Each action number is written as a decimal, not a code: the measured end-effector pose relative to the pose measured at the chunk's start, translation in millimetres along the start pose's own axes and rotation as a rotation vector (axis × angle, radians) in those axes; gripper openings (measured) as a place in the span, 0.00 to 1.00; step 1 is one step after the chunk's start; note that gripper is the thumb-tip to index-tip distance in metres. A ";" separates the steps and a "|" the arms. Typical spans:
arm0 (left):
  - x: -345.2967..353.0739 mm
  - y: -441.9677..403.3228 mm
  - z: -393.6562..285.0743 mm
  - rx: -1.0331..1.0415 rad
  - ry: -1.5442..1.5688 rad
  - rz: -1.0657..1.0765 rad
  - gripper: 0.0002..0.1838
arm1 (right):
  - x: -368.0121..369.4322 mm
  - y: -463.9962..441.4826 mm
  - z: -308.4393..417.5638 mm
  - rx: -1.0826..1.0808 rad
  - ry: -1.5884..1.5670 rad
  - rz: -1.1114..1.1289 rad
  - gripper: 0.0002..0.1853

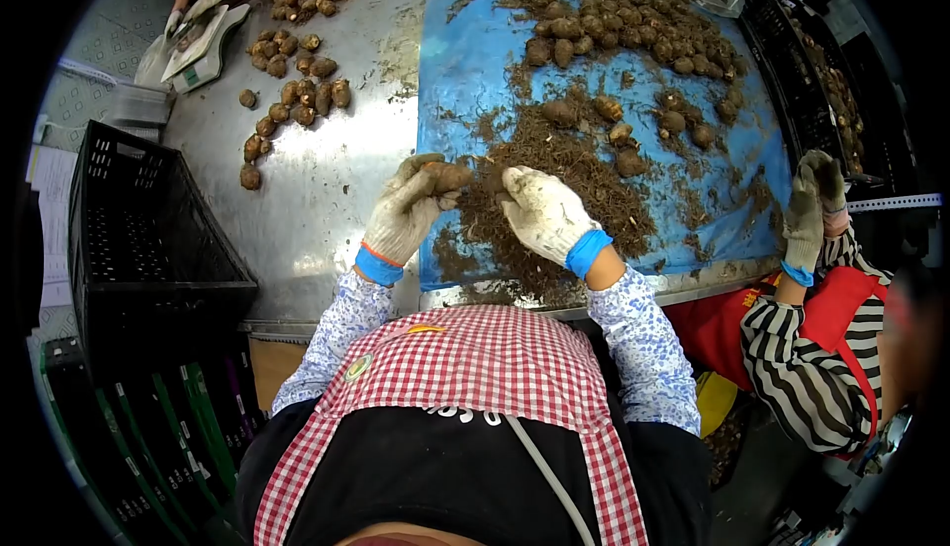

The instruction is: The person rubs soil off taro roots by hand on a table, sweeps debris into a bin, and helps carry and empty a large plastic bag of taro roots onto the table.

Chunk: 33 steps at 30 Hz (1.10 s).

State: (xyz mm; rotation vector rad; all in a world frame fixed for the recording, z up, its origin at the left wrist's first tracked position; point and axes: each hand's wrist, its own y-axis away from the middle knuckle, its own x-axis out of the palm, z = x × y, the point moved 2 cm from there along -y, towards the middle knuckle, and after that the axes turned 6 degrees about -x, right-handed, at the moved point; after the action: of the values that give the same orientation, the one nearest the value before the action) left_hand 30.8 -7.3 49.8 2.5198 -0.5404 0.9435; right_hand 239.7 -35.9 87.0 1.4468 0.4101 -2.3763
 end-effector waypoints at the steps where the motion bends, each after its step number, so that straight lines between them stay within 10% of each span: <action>1: -1.1 -1.4 3.3 -0.005 0.056 0.019 0.20 | 1.7 -0.5 1.4 -0.046 -0.010 -0.054 0.12; 9: 21.8 3.8 11.1 0.129 -0.407 -0.157 0.16 | 6.3 -11.1 19.3 0.461 -1.094 0.051 0.10; 11: 16.7 -1.2 13.9 0.135 -0.363 -0.114 0.17 | 9.9 -10.3 12.9 0.112 -0.724 -0.038 0.10; 13: -1.8 -7.6 12.5 0.092 -0.164 0.016 0.18 | 34.2 -12.8 -6.2 0.360 -0.689 0.279 0.11; 16: -25.7 -21.7 -20.5 0.116 -0.009 -0.055 0.19 | 10.1 -10.6 -13.5 0.093 0.059 0.307 0.06; 22: -112.9 -51.6 -85.2 0.130 -0.562 -0.725 0.15 | -61.1 -37.1 -81.3 0.577 0.282 0.257 0.10; 26: -155.0 -70.4 -142.4 0.600 -1.280 -1.209 0.24 | -46.1 -51.8 -131.3 0.298 0.454 -0.010 0.18; 33: -127.8 -83.5 -83.5 0.435 -1.537 -0.620 0.21 | 14.0 -72.1 -174.4 0.374 0.044 -0.035 0.34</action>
State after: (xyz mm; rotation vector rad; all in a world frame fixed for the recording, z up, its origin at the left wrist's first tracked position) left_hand -62.6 131.5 1.8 3.0144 0.1678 -1.3475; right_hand 342.8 98.4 2.5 1.6591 -0.0043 -2.5514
